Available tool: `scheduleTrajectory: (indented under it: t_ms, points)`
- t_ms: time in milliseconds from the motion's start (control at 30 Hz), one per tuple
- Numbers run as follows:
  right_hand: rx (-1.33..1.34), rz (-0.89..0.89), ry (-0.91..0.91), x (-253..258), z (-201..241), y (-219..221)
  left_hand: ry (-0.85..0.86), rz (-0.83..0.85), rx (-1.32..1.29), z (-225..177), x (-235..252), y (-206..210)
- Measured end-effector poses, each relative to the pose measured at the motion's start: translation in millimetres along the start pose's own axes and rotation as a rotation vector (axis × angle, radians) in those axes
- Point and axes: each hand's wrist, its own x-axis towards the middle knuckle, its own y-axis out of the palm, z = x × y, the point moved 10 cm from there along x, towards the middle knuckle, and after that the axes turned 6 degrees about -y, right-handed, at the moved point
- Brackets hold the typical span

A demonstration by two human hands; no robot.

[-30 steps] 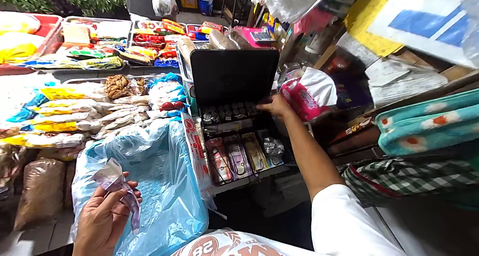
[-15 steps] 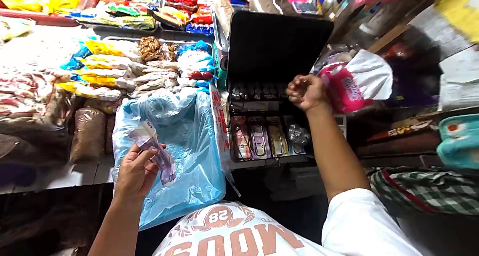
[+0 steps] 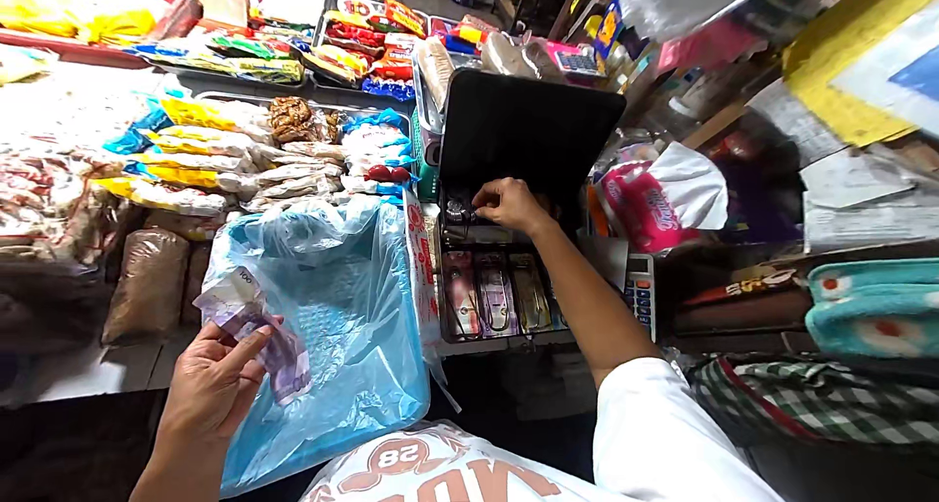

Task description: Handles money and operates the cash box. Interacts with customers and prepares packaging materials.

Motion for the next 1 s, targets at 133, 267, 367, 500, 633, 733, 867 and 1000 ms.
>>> scheduleTrajectory:
  t_ms: [133, 267, 367, 500, 633, 733, 867, 1000]
  points:
    - [-0.110, 0.082, -0.012, 2, 2, 1, 0.026, 0.015, -0.032, -1, -1, -1]
    - [-0.016, -0.005, -0.174, -3, 16, 1, 0.017, 0.013, -0.041, -1, 0, -3]
    - [-0.178, 0.082, -0.147, -2, 25, 11, 0.015, -0.006, -0.034, 0, 2, -3]
    - [-0.339, 0.210, -0.097, -1, 37, 16, 0.010, -0.028, -0.033, -3, -1, 4]
    - [-0.254, 0.128, -0.087, 1, 29, 16, 0.043, -0.011, -0.022, -4, 0, 8]
    - [-0.193, 0.048, 0.066, -1, 18, 13, 0.027, -0.015, -0.033, -4, 0, 9]
    - [-0.140, -0.016, 0.248, -6, 18, 10, -0.061, -0.071, -0.065, -3, -1, 6]
    - [-0.204, -0.055, 0.466, -16, 26, 10, -0.139, -0.041, -0.090, -1, 2, 5]
